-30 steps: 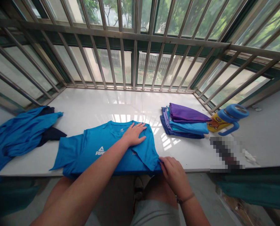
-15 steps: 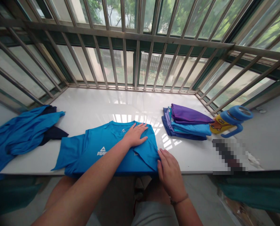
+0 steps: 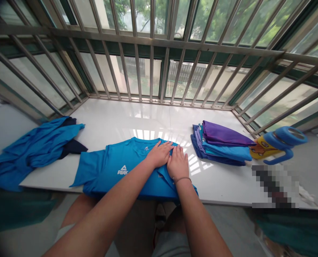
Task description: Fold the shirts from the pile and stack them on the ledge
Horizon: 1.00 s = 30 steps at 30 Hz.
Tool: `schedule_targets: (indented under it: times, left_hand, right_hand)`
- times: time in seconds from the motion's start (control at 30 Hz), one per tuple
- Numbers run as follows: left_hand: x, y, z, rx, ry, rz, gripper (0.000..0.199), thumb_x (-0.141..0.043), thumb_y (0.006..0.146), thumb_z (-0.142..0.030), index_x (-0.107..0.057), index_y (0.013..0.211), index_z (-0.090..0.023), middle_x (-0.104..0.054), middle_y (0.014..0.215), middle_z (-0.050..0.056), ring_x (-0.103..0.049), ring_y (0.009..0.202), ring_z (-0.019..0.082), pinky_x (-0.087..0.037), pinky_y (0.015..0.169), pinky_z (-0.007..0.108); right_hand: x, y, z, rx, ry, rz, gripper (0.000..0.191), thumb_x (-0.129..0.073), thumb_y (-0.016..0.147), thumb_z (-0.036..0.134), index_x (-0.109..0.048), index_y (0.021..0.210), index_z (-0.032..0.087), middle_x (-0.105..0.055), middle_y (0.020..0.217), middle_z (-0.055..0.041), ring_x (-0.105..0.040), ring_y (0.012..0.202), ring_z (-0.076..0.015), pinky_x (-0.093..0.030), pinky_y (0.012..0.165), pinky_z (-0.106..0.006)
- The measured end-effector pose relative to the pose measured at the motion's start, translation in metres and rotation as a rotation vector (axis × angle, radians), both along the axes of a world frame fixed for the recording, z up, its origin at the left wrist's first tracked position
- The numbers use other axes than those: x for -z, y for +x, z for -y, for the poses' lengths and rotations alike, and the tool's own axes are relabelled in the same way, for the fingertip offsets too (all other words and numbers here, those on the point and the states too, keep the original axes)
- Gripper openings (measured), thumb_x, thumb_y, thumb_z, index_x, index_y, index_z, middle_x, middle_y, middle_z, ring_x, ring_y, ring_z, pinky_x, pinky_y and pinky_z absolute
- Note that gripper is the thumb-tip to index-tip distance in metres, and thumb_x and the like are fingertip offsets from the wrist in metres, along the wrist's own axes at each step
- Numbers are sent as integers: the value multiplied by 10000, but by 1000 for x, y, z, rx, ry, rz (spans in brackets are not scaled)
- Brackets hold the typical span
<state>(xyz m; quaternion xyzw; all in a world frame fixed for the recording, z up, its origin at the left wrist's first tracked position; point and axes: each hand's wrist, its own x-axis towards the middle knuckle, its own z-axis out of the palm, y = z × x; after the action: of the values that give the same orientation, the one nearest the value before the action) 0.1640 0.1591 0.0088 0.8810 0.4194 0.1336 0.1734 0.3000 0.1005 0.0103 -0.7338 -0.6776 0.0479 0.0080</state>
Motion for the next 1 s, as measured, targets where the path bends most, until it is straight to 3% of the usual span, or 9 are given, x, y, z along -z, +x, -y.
schedule_targets:
  times: [0.23, 0.33, 0.43, 0.5, 0.6, 0.67, 0.8, 0.87, 1.0]
  left_hand:
    - [-4, 1, 19, -63, 104, 20, 445, -494, 1083, -246, -655, 1494, -189, -530, 1718, 122, -448, 1617, 271, -303, 1380, 547]
    - [-12, -25, 43, -153, 183, 92, 436, -484, 1071, -191, -678, 1460, -223, -589, 1668, 103, -504, 1565, 271, -346, 1358, 535]
    - [-24, -93, 73, -381, 257, 132, 512, -422, 1044, -105, -652, 1487, -217, -651, 1584, 115, -562, 1494, 264, -424, 1296, 486]
    - [-32, -156, 94, -657, 279, 71, 498, -362, 1077, -140, -637, 1491, -184, -685, 1493, 156, -614, 1401, 292, -496, 1204, 478]
    - [-38, -246, 122, -1141, 236, -211, 527, -478, 1089, -411, -602, 1481, -80, -641, 1439, 273, -595, 1324, 434, -551, 1056, 582]
    - [-37, -288, 134, -1303, 142, -367, 608, -521, 1062, -537, -644, 1393, -42, -621, 1399, 322, -564, 1320, 495, -555, 1002, 617]
    - [-31, -322, 141, -1196, 44, -373, 375, -500, 1064, -446, -740, 1097, -160, -658, 1384, 250, -576, 1333, 447, -542, 1020, 542]
    - [-33, -323, 138, -1142, -9, -286, 312, -466, 1069, -401, -711, 1038, -210, -728, 1263, 195, -644, 1245, 399, -548, 977, 481]
    - [-47, -308, 141, -1216, -49, -13, 337, -337, 1111, -428, -621, 1111, -248, -782, 991, 112, -747, 977, 334, -550, 809, 391]
  right_hand:
    - [-7, -3, 1, 43, -63, 23, 723, -248, 1121, 383, -270, 1772, 72, -185, 1860, -126, -172, 1728, -285, -193, 1378, -584]
    - [-8, -5, 0, 58, -65, 36, 748, -246, 1122, 438, -256, 1776, 75, -178, 1863, -116, -170, 1728, -286, -191, 1376, -592]
    - [-7, -5, 0, 59, -49, 43, 756, -236, 1120, 450, -256, 1776, 73, -178, 1863, -116, -175, 1725, -295, -193, 1372, -597]
    - [-7, -5, 1, 55, -40, 43, 759, -226, 1119, 451, -258, 1774, 67, -173, 1865, -114, -173, 1725, -300, -192, 1371, -599]
    - [-8, -5, 1, 52, -38, 40, 760, -213, 1120, 452, -255, 1775, 67, -171, 1866, -116, -171, 1724, -301, -186, 1370, -601]
    - [-7, -5, 1, 53, -39, 40, 760, -206, 1122, 456, -252, 1777, 75, -173, 1866, -118, -171, 1724, -300, -184, 1369, -601]
    - [-6, -4, 0, 55, -40, 37, 761, -198, 1122, 466, -259, 1778, 86, -179, 1865, -128, -165, 1724, -297, -183, 1366, -598]
    - [-5, -4, 0, 57, -36, 31, 764, -198, 1120, 470, -259, 1779, 89, -181, 1865, -131, -164, 1723, -296, -179, 1365, -599]
    - [-3, -3, -1, 57, -25, 12, 774, -201, 1113, 477, -259, 1779, 87, -187, 1864, -122, -173, 1720, -295, -181, 1365, -607]
